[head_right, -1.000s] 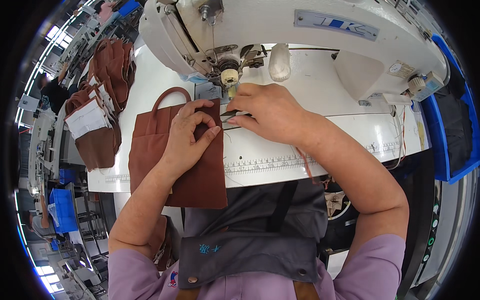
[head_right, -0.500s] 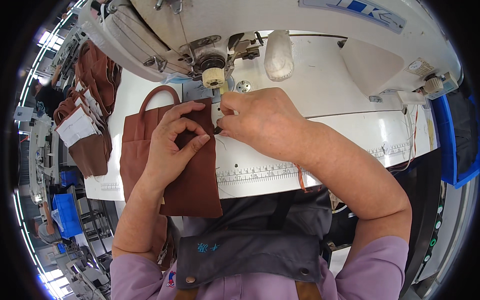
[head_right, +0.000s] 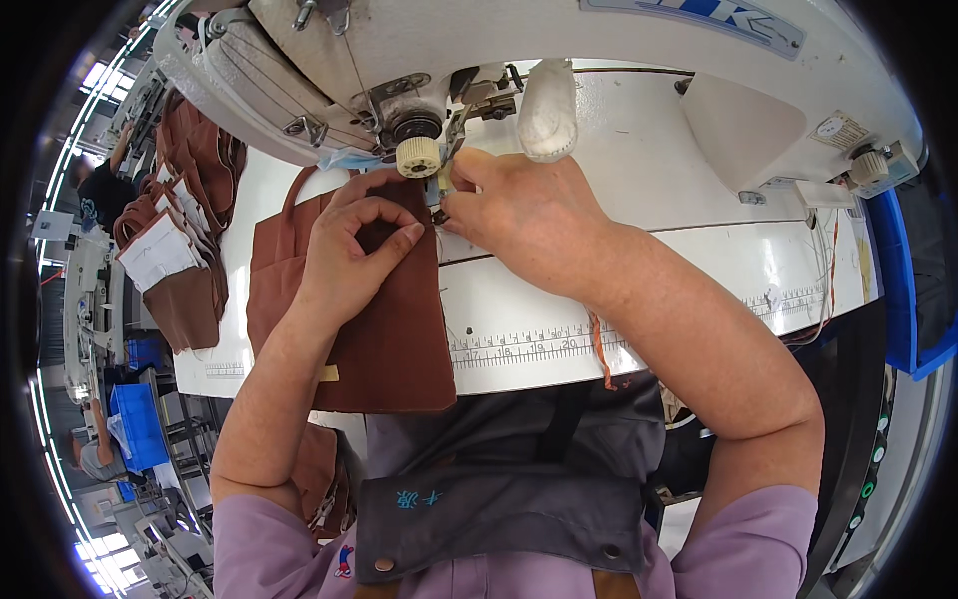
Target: The person sews the edges of brown fabric bags using an industrial sewing machine and trims excess thread with scissors. They handle multiple bags, flipping them to check the interior and exterior, and place finished items aside.
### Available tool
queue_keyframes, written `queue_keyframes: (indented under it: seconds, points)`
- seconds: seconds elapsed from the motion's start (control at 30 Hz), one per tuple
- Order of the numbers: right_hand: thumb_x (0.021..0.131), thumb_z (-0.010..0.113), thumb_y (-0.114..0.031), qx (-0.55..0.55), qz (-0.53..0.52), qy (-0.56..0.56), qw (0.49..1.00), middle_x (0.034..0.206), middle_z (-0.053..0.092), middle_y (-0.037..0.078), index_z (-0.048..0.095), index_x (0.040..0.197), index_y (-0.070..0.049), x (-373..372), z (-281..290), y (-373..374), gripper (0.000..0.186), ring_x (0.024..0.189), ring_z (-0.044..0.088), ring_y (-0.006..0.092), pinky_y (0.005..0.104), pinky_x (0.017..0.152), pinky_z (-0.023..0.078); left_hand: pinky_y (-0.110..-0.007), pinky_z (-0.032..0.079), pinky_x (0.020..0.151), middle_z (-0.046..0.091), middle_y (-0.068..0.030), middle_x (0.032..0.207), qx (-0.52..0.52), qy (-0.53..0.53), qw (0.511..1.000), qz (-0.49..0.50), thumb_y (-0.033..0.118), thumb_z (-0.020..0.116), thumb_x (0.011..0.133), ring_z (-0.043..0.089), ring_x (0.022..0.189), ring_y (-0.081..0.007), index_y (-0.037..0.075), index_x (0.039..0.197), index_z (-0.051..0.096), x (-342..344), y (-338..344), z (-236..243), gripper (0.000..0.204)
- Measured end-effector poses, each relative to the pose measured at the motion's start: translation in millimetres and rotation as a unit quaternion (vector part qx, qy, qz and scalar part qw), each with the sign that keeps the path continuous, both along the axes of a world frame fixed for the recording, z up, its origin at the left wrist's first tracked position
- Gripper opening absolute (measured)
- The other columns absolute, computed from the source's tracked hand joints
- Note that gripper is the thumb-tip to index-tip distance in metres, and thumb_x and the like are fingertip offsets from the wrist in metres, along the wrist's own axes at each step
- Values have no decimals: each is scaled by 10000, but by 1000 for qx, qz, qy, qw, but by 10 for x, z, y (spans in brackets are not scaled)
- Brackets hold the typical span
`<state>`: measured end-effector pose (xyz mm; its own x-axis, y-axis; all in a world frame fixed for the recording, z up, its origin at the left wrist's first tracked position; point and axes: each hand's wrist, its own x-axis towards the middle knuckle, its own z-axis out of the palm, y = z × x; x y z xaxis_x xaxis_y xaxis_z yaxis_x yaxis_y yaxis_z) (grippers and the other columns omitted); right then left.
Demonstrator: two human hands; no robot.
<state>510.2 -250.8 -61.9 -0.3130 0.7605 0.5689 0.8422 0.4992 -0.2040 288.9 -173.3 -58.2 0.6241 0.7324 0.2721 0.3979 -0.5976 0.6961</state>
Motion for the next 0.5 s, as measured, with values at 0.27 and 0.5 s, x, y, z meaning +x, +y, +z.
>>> queue_keyframes:
  seconds: [0.27,0.5]
  points:
    - [832,774,-230,-29,-9,-16,999,932,673,61,740,945,-111,-18,13,-26,168,780,684,266,414,646,545,-387,536,898,636,-132,1307,30,23,999,3,87,751,768,604,1188,-308,19,776,697,26,-4,26,88]
    - [829,769,-207,-27,-12,4,1000,929,631,66,701,842,-68,-21,10,-33,155,772,672,269,425,635,524,-352,458,1002,596,-118,1335,-4,25,1000,3,53,762,783,559,1257,-269,26,788,657,49,-16,31,108]
